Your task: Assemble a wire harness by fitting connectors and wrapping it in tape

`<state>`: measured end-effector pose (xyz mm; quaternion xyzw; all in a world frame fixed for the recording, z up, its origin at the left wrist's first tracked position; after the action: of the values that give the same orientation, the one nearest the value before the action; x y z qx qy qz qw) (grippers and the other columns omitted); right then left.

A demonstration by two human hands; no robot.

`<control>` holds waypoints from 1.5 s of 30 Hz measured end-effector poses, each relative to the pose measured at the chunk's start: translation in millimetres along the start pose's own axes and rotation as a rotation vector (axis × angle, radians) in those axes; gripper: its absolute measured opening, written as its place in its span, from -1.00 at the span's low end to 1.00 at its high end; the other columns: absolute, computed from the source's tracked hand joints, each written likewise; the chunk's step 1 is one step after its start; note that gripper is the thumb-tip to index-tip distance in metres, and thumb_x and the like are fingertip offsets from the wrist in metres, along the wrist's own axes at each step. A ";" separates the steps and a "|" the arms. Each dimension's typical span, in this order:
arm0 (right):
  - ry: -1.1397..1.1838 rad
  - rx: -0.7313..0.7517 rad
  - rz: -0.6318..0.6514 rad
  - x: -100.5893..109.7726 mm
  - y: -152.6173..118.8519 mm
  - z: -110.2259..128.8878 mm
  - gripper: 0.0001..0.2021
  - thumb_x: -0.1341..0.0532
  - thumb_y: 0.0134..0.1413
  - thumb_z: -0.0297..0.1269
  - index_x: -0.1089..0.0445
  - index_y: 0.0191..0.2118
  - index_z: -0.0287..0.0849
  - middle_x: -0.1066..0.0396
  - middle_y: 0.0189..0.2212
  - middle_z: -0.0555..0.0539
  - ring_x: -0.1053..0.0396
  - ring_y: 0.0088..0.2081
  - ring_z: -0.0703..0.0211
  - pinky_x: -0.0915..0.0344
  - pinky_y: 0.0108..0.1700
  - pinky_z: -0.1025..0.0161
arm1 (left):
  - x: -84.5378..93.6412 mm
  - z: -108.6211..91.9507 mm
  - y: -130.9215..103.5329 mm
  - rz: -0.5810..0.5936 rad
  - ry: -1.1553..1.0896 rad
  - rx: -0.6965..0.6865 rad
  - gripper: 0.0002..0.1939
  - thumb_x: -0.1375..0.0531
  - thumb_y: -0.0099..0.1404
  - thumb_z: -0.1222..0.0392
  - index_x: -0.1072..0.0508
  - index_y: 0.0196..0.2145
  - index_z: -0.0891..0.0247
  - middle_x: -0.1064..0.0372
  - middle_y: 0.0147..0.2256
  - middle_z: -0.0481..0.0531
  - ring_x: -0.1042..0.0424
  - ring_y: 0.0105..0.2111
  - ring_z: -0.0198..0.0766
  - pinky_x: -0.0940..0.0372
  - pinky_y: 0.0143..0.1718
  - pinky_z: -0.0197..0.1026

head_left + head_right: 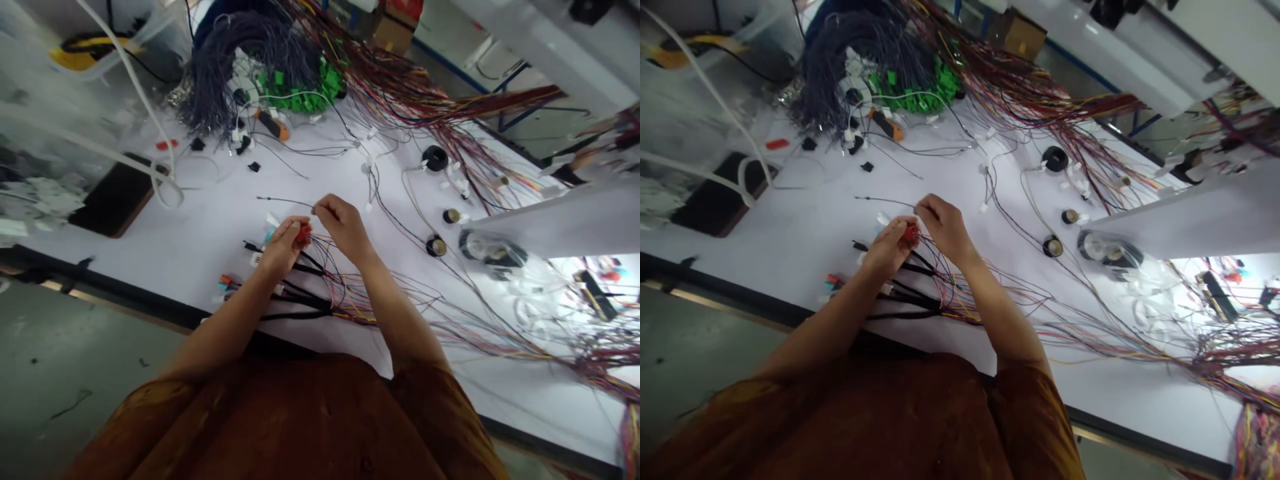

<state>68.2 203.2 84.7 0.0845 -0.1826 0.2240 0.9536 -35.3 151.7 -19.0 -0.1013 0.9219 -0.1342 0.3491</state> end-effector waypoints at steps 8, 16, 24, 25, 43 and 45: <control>-0.267 -0.135 -0.181 25.6 -70.2 -33.4 -0.79 -0.14 0.23 -0.19 -0.44 -0.32 -0.16 -0.26 -0.57 0.08 -0.14 -0.52 0.32 -0.09 -0.39 0.32 | -6.1 -8.9 -8.3 -0.013 0.165 -0.153 -0.65 -0.19 0.31 -0.13 -0.47 -0.22 0.23 -0.31 -0.40 -0.02 -0.27 -0.48 -0.40 -0.20 -0.51 -0.37; -0.413 -0.076 -0.219 29.9 -66.9 -25.7 -0.82 -0.09 0.23 -0.33 -0.41 -0.34 -0.15 -0.40 -0.41 -0.02 -0.31 -0.37 0.23 -0.17 -0.27 0.30 | 3.4 -5.2 -9.1 -0.036 0.234 -0.169 -0.59 -0.14 0.32 -0.22 -0.49 -0.24 0.19 -0.33 -0.39 -0.02 -0.31 -0.43 -0.40 -0.26 -0.47 -0.41; -0.465 -0.011 -0.055 -2.6 -49.2 -16.3 -0.85 -0.09 0.26 -0.30 -0.41 -0.21 -0.13 -0.47 -0.28 -0.08 -0.37 -0.27 0.18 -0.20 -0.21 0.28 | 2.4 -6.2 -10.3 -0.083 0.346 -0.138 -0.62 -0.21 0.27 -0.18 -0.47 -0.36 0.22 -0.31 -0.47 -0.05 -0.29 -0.48 -0.42 -0.24 -0.48 -0.43; -0.452 0.013 -0.030 -8.4 -45.0 -14.6 -0.86 -0.09 0.26 -0.29 -0.40 -0.23 -0.12 -0.46 -0.29 -0.07 -0.36 -0.27 0.18 -0.20 -0.21 0.28 | 1.3 -6.6 -10.8 -0.070 0.342 -0.141 -0.61 -0.20 0.28 -0.19 -0.46 -0.35 0.22 -0.31 -0.47 -0.05 -0.29 -0.48 -0.41 -0.26 -0.47 -0.41; -0.107 -0.136 -0.019 -9.4 -56.6 -31.5 -0.82 -0.16 0.13 -0.28 -0.42 -0.45 -0.20 -0.28 -0.57 0.07 -0.15 -0.50 0.34 -0.07 -0.40 0.34 | -4.0 -12.0 -14.1 -0.002 0.449 -0.228 -0.54 -0.02 0.38 -0.23 -0.41 -0.32 0.22 -0.34 -0.38 0.01 -0.34 -0.39 -0.35 -0.30 -0.39 -0.33; -0.084 -0.142 -0.015 -10.8 -56.9 -30.5 -0.82 -0.17 0.13 -0.29 -0.42 -0.45 -0.21 -0.25 -0.59 0.09 -0.13 -0.51 0.35 -0.06 -0.40 0.34 | -6.4 -14.9 -15.8 0.001 0.495 -0.266 -0.54 -0.01 0.39 -0.22 -0.41 -0.32 0.23 -0.34 -0.39 0.01 -0.34 -0.40 -0.35 -0.30 -0.39 -0.32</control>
<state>94.7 155.9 48.0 0.0273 -0.2372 0.1994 0.9504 -39.1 141.3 0.7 -0.1098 0.9887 -0.0327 0.0969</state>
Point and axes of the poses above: each hand's wrist, its own y-axis towards the middle knuckle, its own x-axis out of the back of the hand, z = x × y, the point moved 7 cm from there along y, towards the middle knuckle
